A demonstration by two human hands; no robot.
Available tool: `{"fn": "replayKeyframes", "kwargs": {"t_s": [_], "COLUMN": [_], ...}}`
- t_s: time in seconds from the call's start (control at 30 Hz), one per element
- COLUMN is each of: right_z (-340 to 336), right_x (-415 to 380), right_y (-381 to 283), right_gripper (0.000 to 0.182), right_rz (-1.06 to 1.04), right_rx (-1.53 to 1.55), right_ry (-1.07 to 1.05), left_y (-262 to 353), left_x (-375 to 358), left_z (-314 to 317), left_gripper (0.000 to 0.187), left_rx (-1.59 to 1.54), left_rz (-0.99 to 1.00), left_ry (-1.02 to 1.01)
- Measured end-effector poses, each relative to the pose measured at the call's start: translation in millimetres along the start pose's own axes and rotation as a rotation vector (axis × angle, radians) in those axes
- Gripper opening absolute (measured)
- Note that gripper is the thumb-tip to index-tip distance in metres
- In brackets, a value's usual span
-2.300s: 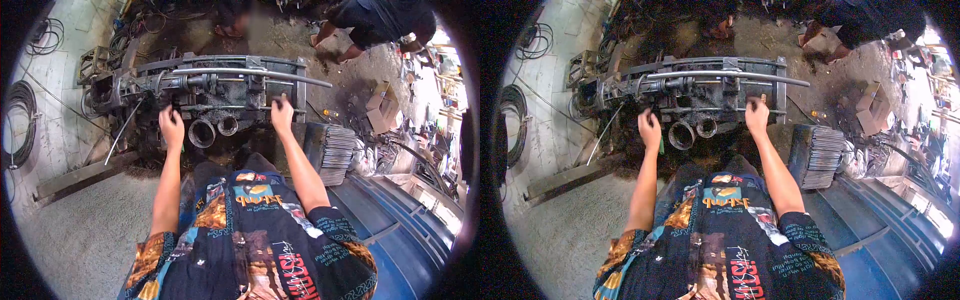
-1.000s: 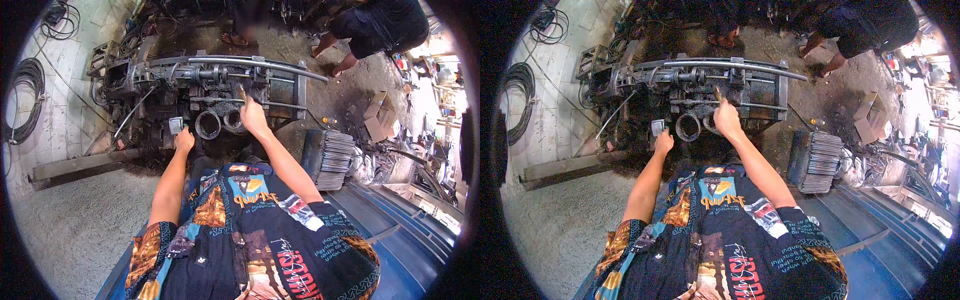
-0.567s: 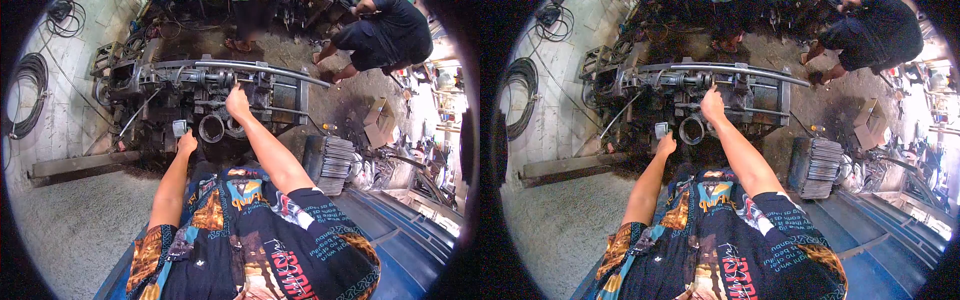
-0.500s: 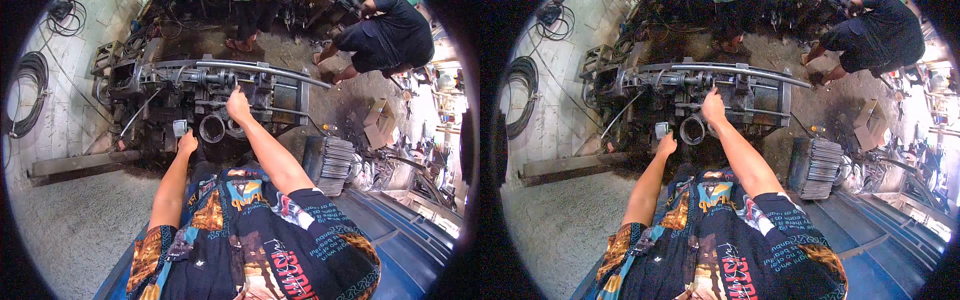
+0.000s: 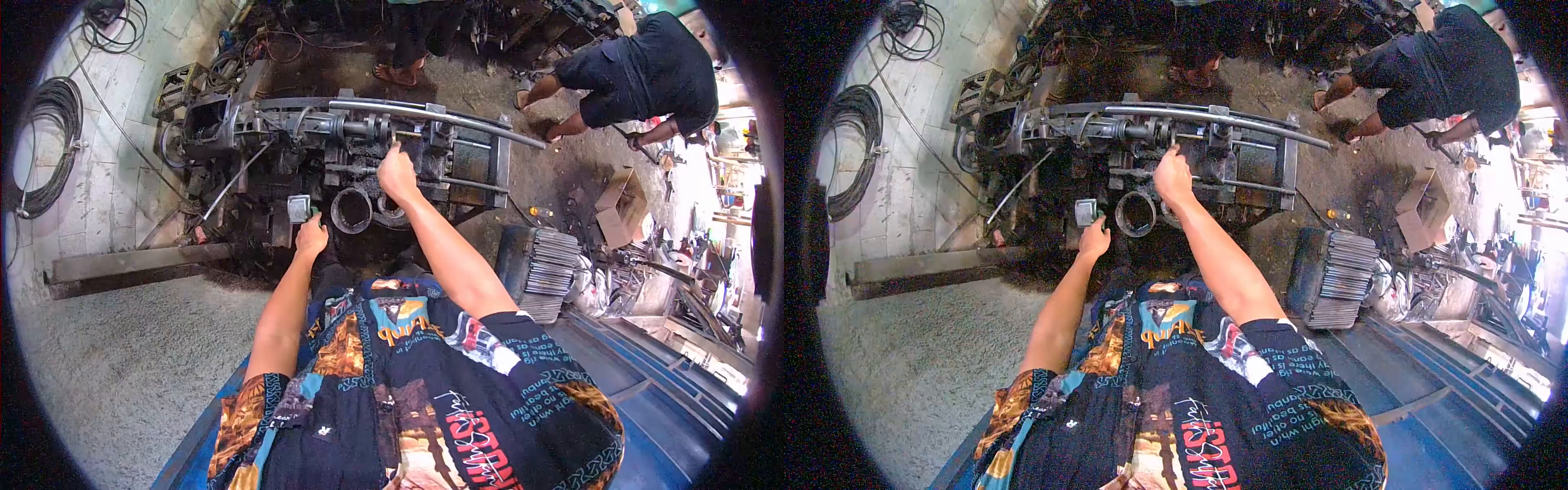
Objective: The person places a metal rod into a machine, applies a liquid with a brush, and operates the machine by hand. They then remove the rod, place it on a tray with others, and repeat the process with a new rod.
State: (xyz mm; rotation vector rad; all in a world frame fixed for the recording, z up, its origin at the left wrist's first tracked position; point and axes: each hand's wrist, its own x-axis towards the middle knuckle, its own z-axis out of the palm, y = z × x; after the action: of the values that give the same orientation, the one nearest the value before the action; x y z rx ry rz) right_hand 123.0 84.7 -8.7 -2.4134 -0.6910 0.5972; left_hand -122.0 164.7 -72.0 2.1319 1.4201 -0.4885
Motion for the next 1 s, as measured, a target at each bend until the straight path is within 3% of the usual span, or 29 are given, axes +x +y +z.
{"fn": "replayKeyframes", "kwargs": {"t_s": [0.03,0.1,0.13,0.23,0.4,0.5,0.57,0.63,0.7,0.8,1.0], "right_z": [11.4,31.5,29.4,5.0,-10.0,9.3,20.8,27.2,39.0,-4.6,-7.2], "right_x": [2.0,4.9,-7.3,-27.7,0.8,11.1,2.5,-9.3,-11.3,-24.8,6.0], "right_y": [13.5,40.9,41.7,26.0,3.2,11.6,23.0,32.9,42.8,5.6,-4.2], "right_gripper": [0.048,0.039,0.034,0.038,0.042,0.044,0.042,0.039,0.037,0.042,0.041], "right_rz": [0.000,-0.061,-0.063,0.059,0.100,-0.013,-0.060,-0.086,-0.097,0.035,0.024], "right_rx": [0.000,0.009,0.009,0.014,0.041,0.058,0.021,-0.006,0.018,-0.003,-0.012], "right_ry": [0.002,-0.203,-0.137,-0.124,-0.008,0.059,0.056,-0.102,-0.055,-0.065,-0.035], "left_y": [1.0,2.6,2.4,-4.6,-4.0,-2.1,-1.2,-3.2,-4.3,-4.8,0.3], "left_x": [-0.9,-2.1,-1.1,2.2,-2.0,-2.8,-3.8,-4.0,-3.1,-4.4,-8.4], "left_z": [-0.5,-1.9,-1.3,4.4,3.2,-0.7,-2.2,-2.0,-0.8,-0.7,-2.8], "left_gripper": [0.044,0.043,0.042,0.042,0.043,0.043,0.044,0.044,0.043,0.043,0.043], "left_rx": [-0.001,-0.004,-0.008,-0.027,-0.044,-0.042,-0.039,-0.049,-0.053,-0.049,-0.041], "left_rz": [0.000,-0.008,-0.019,0.027,0.019,0.017,0.010,0.035,0.035,0.034,0.037], "left_ry": [-0.003,-0.014,-0.026,-0.001,-0.001,-0.015,-0.029,-0.014,-0.010,0.010,0.014]}}
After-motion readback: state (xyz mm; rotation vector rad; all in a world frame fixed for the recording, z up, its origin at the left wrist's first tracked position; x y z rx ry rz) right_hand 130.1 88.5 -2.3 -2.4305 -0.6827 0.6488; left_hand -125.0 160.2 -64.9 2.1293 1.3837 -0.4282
